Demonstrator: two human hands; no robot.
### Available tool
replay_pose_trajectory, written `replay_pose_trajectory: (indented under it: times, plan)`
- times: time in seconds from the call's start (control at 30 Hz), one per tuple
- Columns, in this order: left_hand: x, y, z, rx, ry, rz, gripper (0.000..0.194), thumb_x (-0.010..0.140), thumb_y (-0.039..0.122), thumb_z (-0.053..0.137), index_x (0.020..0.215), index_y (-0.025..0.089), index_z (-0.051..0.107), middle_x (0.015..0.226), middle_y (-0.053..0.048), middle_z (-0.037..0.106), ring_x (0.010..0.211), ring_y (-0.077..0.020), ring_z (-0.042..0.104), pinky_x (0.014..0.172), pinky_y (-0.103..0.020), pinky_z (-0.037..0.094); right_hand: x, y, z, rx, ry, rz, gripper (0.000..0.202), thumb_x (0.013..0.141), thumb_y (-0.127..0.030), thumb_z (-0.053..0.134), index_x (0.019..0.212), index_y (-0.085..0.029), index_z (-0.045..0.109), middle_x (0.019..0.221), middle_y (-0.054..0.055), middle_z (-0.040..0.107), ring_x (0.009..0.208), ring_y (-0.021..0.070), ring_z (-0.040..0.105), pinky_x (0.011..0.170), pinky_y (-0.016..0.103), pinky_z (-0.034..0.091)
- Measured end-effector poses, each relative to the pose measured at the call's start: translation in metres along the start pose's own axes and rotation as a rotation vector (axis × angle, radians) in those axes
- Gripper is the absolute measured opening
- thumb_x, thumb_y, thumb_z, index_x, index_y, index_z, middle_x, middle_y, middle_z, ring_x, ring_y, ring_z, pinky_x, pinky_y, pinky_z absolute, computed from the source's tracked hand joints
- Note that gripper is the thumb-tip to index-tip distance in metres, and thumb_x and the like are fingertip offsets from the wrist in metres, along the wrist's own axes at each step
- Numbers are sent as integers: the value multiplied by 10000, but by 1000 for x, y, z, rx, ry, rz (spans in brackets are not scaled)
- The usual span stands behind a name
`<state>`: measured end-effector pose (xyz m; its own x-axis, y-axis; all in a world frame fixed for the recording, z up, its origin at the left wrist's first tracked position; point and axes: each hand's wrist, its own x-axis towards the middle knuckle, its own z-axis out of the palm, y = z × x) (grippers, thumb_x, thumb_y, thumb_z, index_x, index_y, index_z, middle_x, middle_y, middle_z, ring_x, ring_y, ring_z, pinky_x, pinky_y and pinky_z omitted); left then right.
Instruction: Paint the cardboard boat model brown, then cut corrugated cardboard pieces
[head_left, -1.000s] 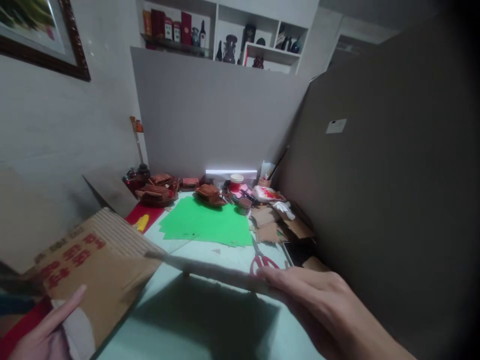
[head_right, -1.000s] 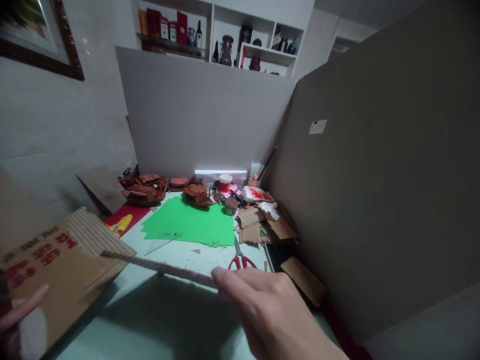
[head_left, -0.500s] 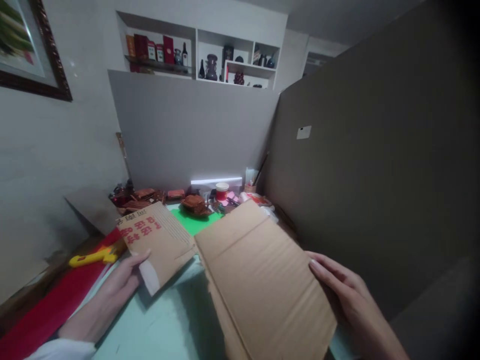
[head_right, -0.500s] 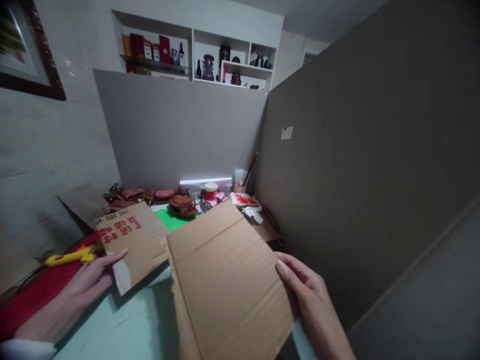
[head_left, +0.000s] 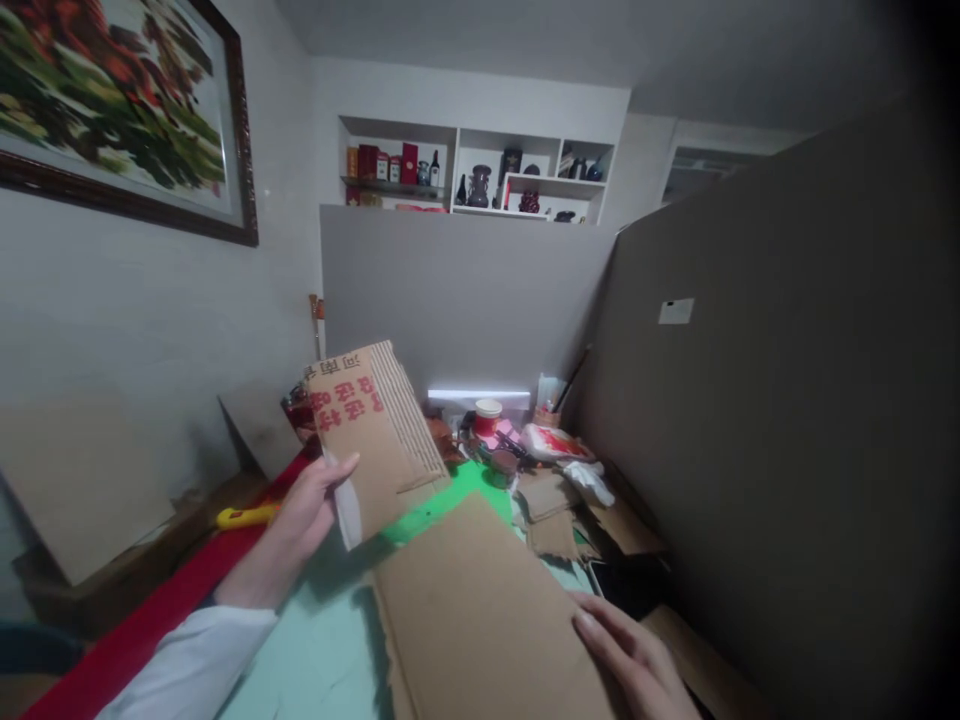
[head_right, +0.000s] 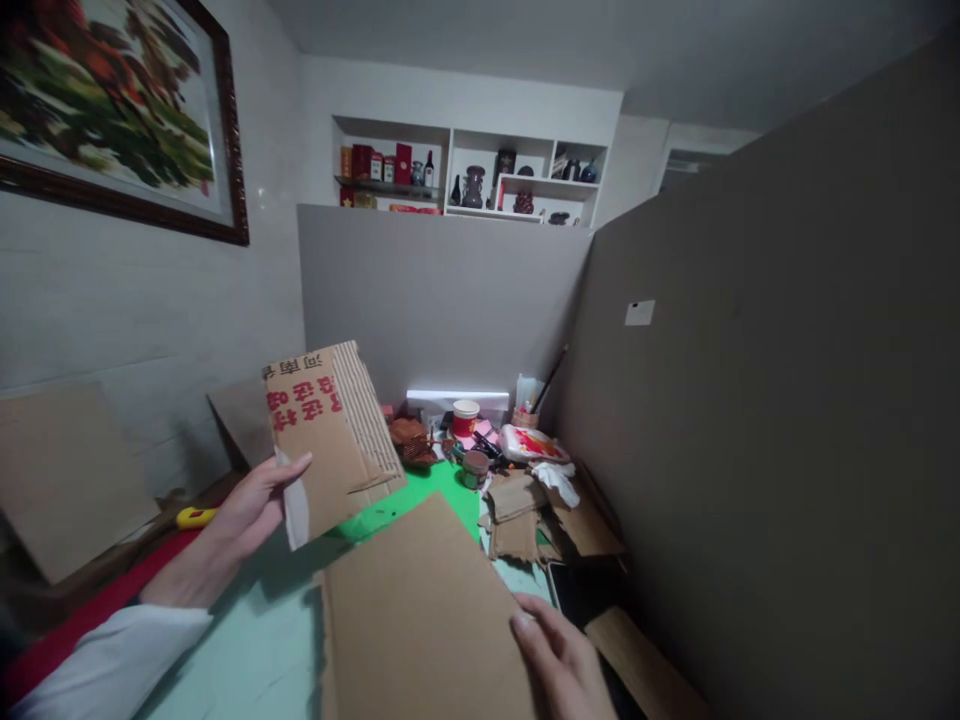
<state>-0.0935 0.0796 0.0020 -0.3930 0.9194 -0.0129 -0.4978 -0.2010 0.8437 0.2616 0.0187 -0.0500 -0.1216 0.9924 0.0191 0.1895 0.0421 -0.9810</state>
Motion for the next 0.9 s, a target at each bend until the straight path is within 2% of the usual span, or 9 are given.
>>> replay_pose_trajectory:
  times: [0.07,0.13,0.27,0.37,0.47,0.57,0.67,0.77,0.9]
  plan:
    - [-4,1,13,-8,-41,4,330,818,17,622,1126,116,684,1002,-114,771,818,-214,746,822,-345,619,14,-3,24,-58,-62,-84,480,819,-627,599,984,-205,755,995,91,763,948,316,713,824,370,570]
    - [-7,-1,26,-12,-70,-8,335,819,17,618,1135,110,678,992,-113,772,807,-207,744,816,-332,616,27,-5,42,-279,-28,-216,448,922,-559,485,1033,-199,726,1031,92,756,977,278,713,839,343,568]
    - [-9,-14,43,-32,-107,-43,310,830,33,619,1128,98,671,955,-113,771,845,-219,743,826,-328,608,53,-4,46,-633,122,-372,421,1004,-431,339,1099,-196,675,1091,119,728,1018,257,688,881,348,541]
    - [-10,-28,46,-58,-99,-70,262,844,50,619,1099,93,664,932,-112,767,842,-216,741,803,-316,610,69,9,32,-826,170,-401,299,960,-289,386,1044,-196,658,1057,143,704,987,290,669,850,390,524]
    - [-12,-44,46,-84,-77,-92,210,861,67,620,1066,98,654,922,-105,761,831,-201,738,764,-288,610,78,33,22,-1037,209,-398,197,879,-199,462,917,-170,654,949,166,684,881,319,667,729,388,514]
    - [-15,-56,45,-99,-55,-117,113,871,58,612,969,99,650,830,-85,746,738,-170,726,690,-249,605,82,55,20,-1176,176,-432,166,856,-157,500,888,-168,663,884,132,689,798,280,675,635,321,496]
    - [-18,-66,45,-112,-50,-140,64,878,47,601,890,101,635,784,-82,737,723,-169,725,696,-254,609,84,64,27,-1278,149,-477,250,739,-71,572,945,-155,686,885,124,689,827,299,675,658,337,509]
    - [-20,-75,45,-130,-55,-165,104,881,51,598,965,98,639,894,-119,758,864,-217,742,832,-338,610,83,66,38,-1368,164,-514,384,649,-26,615,1009,-130,701,959,166,677,889,357,651,729,417,522]
    - [-19,-86,45,-196,-36,-189,310,888,64,594,1194,115,594,1048,-139,754,992,-249,728,954,-415,571,76,73,49,-1437,157,-550,372,753,12,543,1024,-161,730,887,140,696,736,274,668,584,333,516]
